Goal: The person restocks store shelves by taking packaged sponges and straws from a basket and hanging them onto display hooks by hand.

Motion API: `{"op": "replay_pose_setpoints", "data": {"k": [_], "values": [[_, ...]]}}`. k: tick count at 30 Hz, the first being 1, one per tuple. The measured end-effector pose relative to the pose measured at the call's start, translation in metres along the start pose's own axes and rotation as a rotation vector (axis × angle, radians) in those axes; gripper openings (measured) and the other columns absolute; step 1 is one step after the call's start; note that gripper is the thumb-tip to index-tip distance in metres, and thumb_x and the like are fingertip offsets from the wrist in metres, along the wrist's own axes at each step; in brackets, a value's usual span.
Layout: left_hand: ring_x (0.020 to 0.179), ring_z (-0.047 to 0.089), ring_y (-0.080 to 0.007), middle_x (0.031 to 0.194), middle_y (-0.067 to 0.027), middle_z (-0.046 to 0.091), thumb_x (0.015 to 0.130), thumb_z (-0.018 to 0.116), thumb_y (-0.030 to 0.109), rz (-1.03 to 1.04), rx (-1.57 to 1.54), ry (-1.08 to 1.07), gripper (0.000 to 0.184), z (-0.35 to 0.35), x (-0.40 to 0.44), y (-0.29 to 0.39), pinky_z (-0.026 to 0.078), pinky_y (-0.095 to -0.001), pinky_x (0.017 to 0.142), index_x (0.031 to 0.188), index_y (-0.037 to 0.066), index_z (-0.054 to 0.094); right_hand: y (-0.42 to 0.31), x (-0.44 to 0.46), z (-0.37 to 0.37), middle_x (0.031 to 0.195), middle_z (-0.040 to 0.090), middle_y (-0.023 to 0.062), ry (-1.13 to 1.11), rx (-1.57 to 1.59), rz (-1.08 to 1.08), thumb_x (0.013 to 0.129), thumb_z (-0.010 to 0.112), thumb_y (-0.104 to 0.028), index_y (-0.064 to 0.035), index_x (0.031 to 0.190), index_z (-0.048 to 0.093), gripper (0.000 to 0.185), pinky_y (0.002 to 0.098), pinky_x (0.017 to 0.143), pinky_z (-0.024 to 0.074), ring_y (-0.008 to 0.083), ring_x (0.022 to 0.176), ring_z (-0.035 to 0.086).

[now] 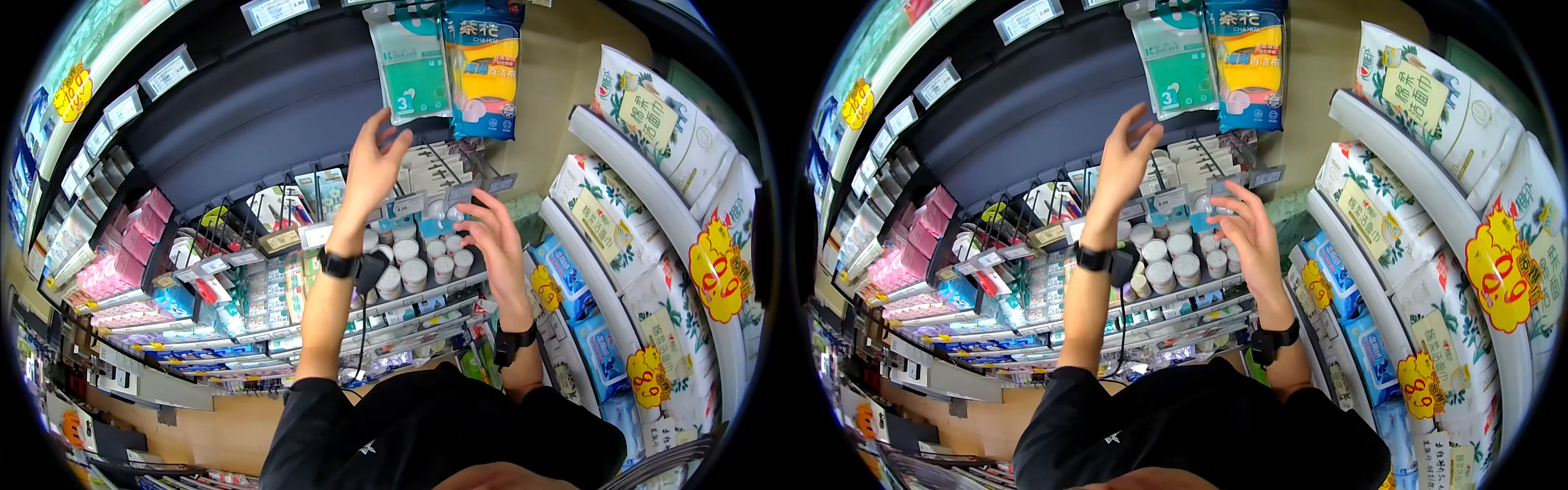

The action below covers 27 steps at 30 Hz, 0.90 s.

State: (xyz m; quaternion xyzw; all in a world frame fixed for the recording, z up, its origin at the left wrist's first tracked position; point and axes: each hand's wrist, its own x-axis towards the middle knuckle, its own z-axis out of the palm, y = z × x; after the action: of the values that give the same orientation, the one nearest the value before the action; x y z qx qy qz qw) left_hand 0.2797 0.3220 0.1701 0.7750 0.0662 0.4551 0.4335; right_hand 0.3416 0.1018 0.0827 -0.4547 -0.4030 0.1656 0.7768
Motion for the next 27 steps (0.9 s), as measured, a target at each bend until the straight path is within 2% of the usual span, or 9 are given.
{"op": "replay_pose_setpoints", "data": {"k": [1,6,9,11,13,16,21,23,27], "values": [[0.128,0.059,-0.0299,0.143,-0.0212,0.054,0.097,0.067,0.017,0.038,-0.085,0.009,0.055,0.001,-0.019,0.000,0.053,-0.0368,0.098,0.143,-0.004,0.048,-0.002,-0.009,0.003,0.130,0.061,0.0162,0.002,0.005,0.005,0.099,0.054,-0.006,-0.0013,0.147,0.042,0.050,0.0303,0.083,0.0506,0.0194,0.106,0.065],[0.130,0.057,-0.0263,0.144,-0.0159,0.055,0.101,0.060,0.009,-0.078,-0.366,0.019,0.045,-0.001,-0.140,0.034,0.049,-0.0348,0.103,0.143,-0.002,0.049,-0.013,-0.064,0.018,0.131,0.061,0.0161,-0.085,0.025,0.010,0.099,0.058,-0.010,-0.0012,0.149,0.040,0.053,0.0304,0.084,0.0498,0.0188,0.105,0.064],[0.123,0.062,-0.0274,0.139,-0.0178,0.059,0.101,0.058,0.012,-0.119,-0.431,0.076,0.041,-0.001,-0.206,0.038,0.048,-0.0364,0.101,0.139,-0.003,0.055,-0.009,-0.101,0.022,0.132,0.060,0.0169,-0.144,0.059,0.032,0.099,0.057,-0.010,-0.0010,0.151,0.038,0.056,0.0309,0.085,0.0496,0.0194,0.105,0.063],[0.124,0.060,-0.0239,0.140,-0.0149,0.059,0.101,0.058,0.011,-0.172,-0.477,0.058,0.041,0.000,-0.249,0.025,0.046,-0.0352,0.104,0.140,-0.003,0.053,-0.004,-0.130,0.025,0.132,0.059,0.0172,-0.197,0.080,0.051,0.099,0.057,-0.010,-0.0003,0.151,0.037,0.057,0.0311,0.085,0.0494,0.0195,0.105,0.063],[0.125,0.059,-0.0249,0.140,-0.0152,0.058,0.102,0.057,0.012,-0.231,-0.498,0.062,0.041,0.003,-0.290,0.017,0.046,-0.0361,0.104,0.140,-0.003,0.053,0.006,-0.158,0.026,0.132,0.058,0.0174,-0.218,0.078,0.092,0.099,0.057,-0.010,0.0005,0.152,0.036,0.058,0.0312,0.086,0.0491,0.0195,0.105,0.063],[0.127,0.059,-0.0252,0.143,-0.0162,0.056,0.101,0.057,0.010,-0.362,-0.515,0.064,0.042,-0.001,-0.340,0.022,0.046,-0.0361,0.104,0.140,-0.003,0.052,0.012,-0.197,0.026,0.132,0.059,0.0173,-0.202,0.046,0.145,0.098,0.056,-0.007,0.0016,0.151,0.036,0.057,0.0306,0.086,0.0493,0.0193,0.105,0.063],[0.128,0.058,-0.0243,0.142,-0.0162,0.057,0.101,0.056,0.009,-0.403,-0.496,0.056,0.041,-0.015,-0.387,0.055,0.045,-0.0353,0.105,0.140,-0.004,0.053,-0.003,-0.248,0.030,0.131,0.060,0.0176,-0.152,0.066,0.189,0.099,0.056,-0.007,0.0018,0.151,0.037,0.056,0.0304,0.085,0.0506,0.0190,0.105,0.063],[0.126,0.060,-0.0279,0.139,-0.0182,0.059,0.102,0.054,0.021,-0.430,-0.408,0.085,0.044,-0.017,-0.397,0.066,0.047,-0.0368,0.102,0.137,-0.005,0.055,-0.010,-0.267,0.032,0.130,0.060,0.0181,-0.141,0.017,0.202,0.099,0.056,-0.007,0.0015,0.151,0.037,0.056,0.0305,0.085,0.0505,0.0191,0.104,0.063],[0.125,0.061,-0.0267,0.137,-0.0180,0.061,0.104,0.051,0.025,-0.448,-0.417,0.066,0.044,-0.016,-0.421,0.071,0.048,-0.0369,0.101,0.137,-0.004,0.056,-0.025,-0.295,0.031,0.130,0.060,0.0185,-0.134,-0.046,0.206,0.098,0.058,-0.010,0.0014,0.149,0.037,0.057,0.0306,0.084,0.0501,0.0196,0.103,0.063]]}}
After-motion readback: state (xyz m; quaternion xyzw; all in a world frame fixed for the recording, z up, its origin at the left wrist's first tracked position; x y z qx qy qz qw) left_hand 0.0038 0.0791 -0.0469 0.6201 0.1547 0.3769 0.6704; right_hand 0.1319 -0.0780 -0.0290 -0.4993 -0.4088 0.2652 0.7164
